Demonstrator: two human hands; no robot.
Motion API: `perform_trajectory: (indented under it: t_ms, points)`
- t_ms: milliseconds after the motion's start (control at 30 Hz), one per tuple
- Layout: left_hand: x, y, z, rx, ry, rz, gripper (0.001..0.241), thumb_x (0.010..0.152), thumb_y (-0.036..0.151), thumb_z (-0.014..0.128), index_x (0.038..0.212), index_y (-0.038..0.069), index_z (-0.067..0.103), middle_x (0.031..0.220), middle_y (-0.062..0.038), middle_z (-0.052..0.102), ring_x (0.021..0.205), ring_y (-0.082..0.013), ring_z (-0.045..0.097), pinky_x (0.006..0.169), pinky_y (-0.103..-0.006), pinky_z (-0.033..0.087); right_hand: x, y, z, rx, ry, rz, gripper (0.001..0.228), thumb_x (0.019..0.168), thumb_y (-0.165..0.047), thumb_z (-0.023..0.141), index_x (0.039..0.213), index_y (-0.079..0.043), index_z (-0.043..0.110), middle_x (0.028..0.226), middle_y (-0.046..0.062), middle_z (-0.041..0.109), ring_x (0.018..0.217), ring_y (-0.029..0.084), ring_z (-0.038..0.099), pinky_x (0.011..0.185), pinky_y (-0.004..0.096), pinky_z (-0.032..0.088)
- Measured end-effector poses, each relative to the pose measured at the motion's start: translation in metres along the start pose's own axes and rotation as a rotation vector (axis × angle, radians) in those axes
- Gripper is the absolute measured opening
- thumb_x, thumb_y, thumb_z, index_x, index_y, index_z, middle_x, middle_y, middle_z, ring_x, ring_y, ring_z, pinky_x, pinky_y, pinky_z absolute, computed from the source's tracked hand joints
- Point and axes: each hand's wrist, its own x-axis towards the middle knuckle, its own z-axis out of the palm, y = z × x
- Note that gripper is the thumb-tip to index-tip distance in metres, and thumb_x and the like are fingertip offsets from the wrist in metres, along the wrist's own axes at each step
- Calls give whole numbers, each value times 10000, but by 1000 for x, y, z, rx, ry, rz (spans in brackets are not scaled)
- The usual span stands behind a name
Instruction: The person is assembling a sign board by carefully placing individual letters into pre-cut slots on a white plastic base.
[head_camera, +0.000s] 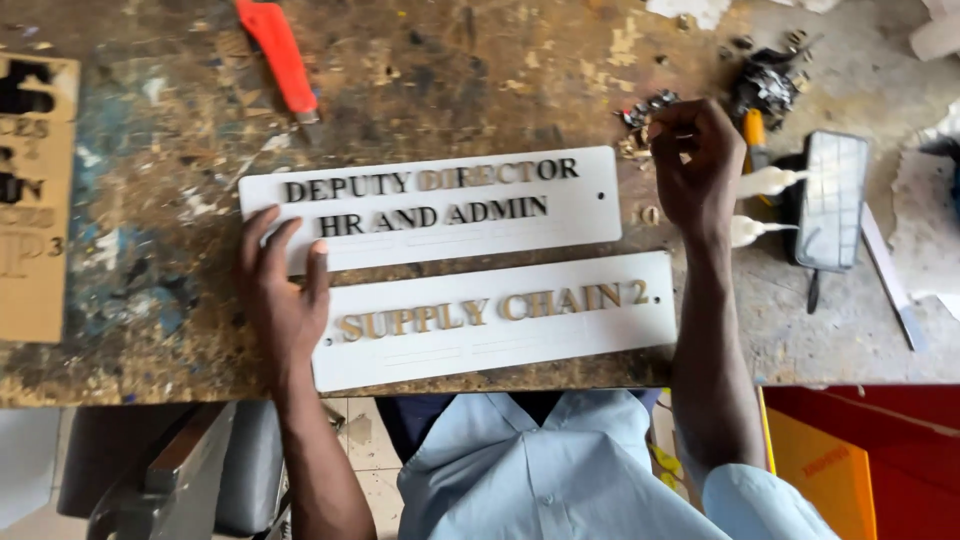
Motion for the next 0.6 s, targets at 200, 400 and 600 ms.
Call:
perform_trajectory:
  t_ms: [200,400,600]
  points:
    - [10,40,-12,-71,-91,-115,305,1225,172,675,1421,-61,698,1601,-226,546,1527,-441,538,1258,-621,474,2,1,-10,-236,144,68,133,1025,45,765,1024,-62,685,1032,94,732,898,202,710,722,317,640]
    - [11,43,-13,-80,-113,-151,301,1225,162,674,1438,-51,687,1609,-213,532,1530,-430,528,1259,-622,477,-1,7,-11,-238,115,9,211,952,152,686,1025,-45,662,1107,112,639,947,226,643,751,331,635]
    - [10,43,-14,-98,-118,-148,331,1244,218,641,1450,-40,667,1624,-210,509,1561,-431,501,1299,-645,451,-1,6,-8,-100,68,-11,306,994,226,534,1118,49,752,1038,178,777,891,238,742,759,321,655]
